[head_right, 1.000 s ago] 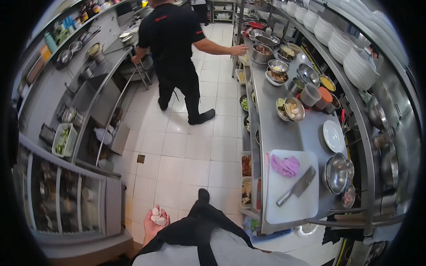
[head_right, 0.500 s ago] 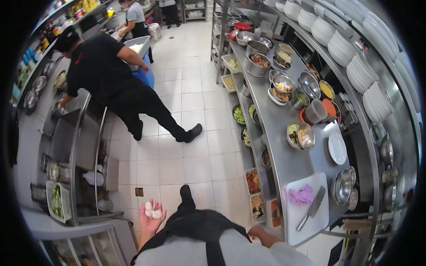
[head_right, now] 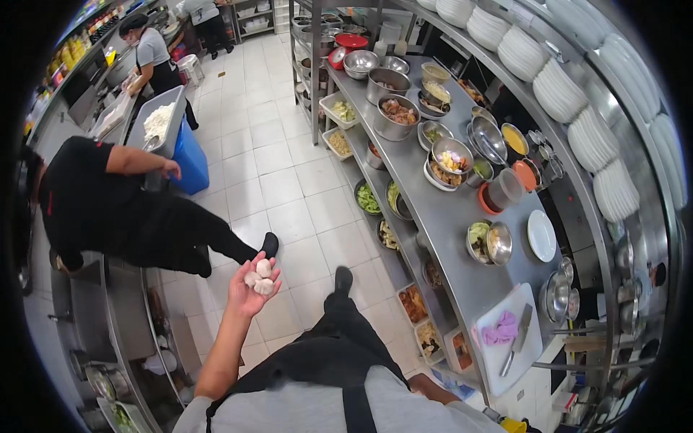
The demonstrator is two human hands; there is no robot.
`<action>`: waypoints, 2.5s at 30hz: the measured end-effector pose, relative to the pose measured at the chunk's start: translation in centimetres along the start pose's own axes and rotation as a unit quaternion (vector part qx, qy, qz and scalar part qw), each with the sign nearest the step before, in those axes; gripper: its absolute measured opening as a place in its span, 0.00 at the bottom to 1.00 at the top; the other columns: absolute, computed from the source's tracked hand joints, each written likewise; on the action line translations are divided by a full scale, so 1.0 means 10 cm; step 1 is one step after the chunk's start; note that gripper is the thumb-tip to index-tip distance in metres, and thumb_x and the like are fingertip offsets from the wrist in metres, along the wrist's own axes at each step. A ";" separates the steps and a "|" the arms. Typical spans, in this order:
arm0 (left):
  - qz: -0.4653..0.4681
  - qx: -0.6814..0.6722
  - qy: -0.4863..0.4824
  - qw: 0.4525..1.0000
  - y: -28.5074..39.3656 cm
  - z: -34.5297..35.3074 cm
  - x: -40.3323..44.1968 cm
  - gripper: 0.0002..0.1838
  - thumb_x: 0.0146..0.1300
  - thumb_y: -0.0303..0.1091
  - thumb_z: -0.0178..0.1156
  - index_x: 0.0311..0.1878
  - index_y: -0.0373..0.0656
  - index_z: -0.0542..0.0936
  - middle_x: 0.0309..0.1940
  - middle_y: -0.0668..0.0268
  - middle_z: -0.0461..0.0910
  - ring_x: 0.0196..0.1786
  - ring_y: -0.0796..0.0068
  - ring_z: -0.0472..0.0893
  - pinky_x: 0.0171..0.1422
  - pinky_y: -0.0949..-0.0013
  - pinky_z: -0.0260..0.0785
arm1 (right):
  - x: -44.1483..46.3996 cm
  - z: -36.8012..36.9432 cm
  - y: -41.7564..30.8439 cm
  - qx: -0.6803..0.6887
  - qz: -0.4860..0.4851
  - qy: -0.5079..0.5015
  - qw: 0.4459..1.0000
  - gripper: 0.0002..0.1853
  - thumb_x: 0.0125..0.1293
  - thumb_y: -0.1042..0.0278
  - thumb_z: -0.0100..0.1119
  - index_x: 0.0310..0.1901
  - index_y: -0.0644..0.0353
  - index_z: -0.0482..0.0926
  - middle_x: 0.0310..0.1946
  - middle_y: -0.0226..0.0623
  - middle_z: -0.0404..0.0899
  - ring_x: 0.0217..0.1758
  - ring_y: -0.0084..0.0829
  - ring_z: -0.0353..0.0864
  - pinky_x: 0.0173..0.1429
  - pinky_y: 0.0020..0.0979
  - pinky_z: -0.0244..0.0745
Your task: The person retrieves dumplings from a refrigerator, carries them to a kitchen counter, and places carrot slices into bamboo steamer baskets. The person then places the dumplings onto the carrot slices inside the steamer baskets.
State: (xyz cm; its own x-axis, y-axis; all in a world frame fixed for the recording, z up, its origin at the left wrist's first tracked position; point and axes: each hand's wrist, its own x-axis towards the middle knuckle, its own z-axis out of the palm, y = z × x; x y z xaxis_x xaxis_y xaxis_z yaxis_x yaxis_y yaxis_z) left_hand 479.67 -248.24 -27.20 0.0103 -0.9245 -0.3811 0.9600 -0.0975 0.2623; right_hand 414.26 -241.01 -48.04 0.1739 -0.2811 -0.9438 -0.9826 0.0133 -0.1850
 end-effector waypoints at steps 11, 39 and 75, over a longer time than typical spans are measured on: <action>-0.075 -0.089 0.113 0.987 0.29 0.17 1.98 0.24 0.75 0.54 0.56 0.63 0.49 0.78 0.60 0.58 0.82 0.61 0.53 0.82 0.69 0.43 0.73 | 2.26 -2.81 -1.29 0.272 0.001 0.155 0.950 0.10 0.68 0.65 0.68 0.43 0.63 0.82 0.30 0.41 0.81 0.27 0.36 0.82 0.28 0.43 0.74; 0.127 -0.143 0.097 0.977 4.30 0.65 5.43 0.18 0.74 0.43 0.60 0.61 0.46 0.79 0.55 0.60 0.82 0.52 0.58 0.85 0.56 0.54 0.81 | 2.46 -9.01 -8.73 0.694 -0.195 -0.366 0.589 0.18 0.80 0.54 0.54 0.66 0.45 0.78 0.53 0.42 0.85 0.44 0.37 0.87 0.34 0.30 0.82; 0.226 -0.140 0.200 0.943 11.35 0.56 9.42 0.15 0.70 0.41 0.63 0.56 0.48 0.81 0.52 0.61 0.84 0.43 0.61 0.85 0.47 0.59 0.81 | 4.70 -13.22 -14.79 0.746 -0.155 -0.225 0.608 0.16 0.79 0.57 0.59 0.58 0.57 0.75 0.52 0.44 0.83 0.43 0.36 0.86 0.35 0.29 0.80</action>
State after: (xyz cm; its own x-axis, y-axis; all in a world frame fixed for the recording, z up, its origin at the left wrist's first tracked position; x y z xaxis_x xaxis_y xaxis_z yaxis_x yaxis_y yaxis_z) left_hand 588.06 -348.47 -28.36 0.4867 -0.6303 -0.6048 0.8682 0.4254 0.2554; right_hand 559.27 -383.05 -28.77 0.6648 -0.2054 -0.7182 0.1953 0.9758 -0.0983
